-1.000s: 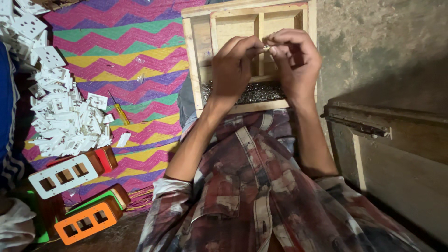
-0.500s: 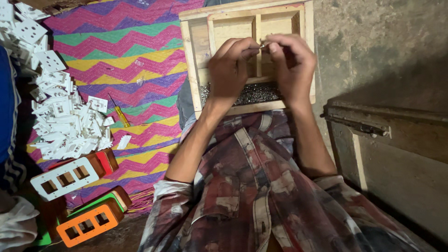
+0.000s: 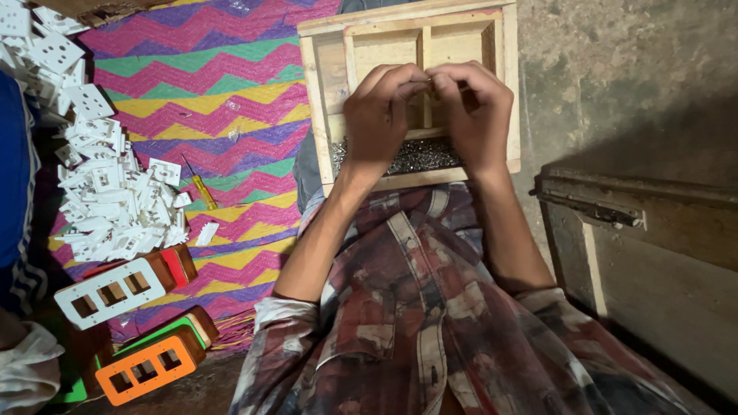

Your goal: The person sits on the floor with a wooden tray of small metal screws on their lap, picking screws one at a time by hand and placing them into the tray's compartments. They occasionally reposition the tray and reach toward scattered white plastic switch plates on the mat beside them.

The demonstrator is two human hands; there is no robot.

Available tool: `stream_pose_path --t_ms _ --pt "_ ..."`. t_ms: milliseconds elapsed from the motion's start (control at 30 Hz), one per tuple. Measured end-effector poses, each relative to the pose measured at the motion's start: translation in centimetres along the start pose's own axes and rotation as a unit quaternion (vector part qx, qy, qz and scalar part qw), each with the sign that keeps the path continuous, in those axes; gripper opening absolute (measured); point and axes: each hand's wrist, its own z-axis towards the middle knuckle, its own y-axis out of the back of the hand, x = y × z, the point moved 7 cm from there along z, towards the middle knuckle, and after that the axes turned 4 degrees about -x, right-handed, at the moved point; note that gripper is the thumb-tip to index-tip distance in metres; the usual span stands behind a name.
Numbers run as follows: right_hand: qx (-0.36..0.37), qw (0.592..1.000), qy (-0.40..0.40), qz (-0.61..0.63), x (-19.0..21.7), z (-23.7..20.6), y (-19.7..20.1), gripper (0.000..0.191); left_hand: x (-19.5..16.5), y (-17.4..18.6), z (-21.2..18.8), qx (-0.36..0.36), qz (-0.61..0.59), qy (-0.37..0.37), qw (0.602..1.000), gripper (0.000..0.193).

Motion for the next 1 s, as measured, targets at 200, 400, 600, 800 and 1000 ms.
stream_pose_path --t_ms 200,400,600,800,1000 --pt "0.004 0.993 0.052 0.104 1.8 0.3 0.1 0.018 -0.2 0.2 0.1 -0.009 0.026 -0.003 1.000 0.014" --pt "0.003 0.999 0.029 -0.011 2.0 0.2 -0.2 0.012 -0.4 0.4 0.0 -0.004 0.003 -0.013 1.000 0.022" --pt "0.007 0.999 0.041 0.030 1.6 -0.1 0.1 0.008 -0.2 0.2 0.1 -0.003 0.035 -0.005 0.999 0.018" --pt "0.010 0.994 0.029 0.102 0.6 0.1 0.1 0.010 0.1 -0.3 -0.2 0.027 0.003 -0.001 1.000 0.021" --pt "0.023 0.994 0.040 0.099 0.3 -0.2 0.0 0.012 -0.1 0.0 -0.2 0.001 0.044 -0.028 0.999 0.021"
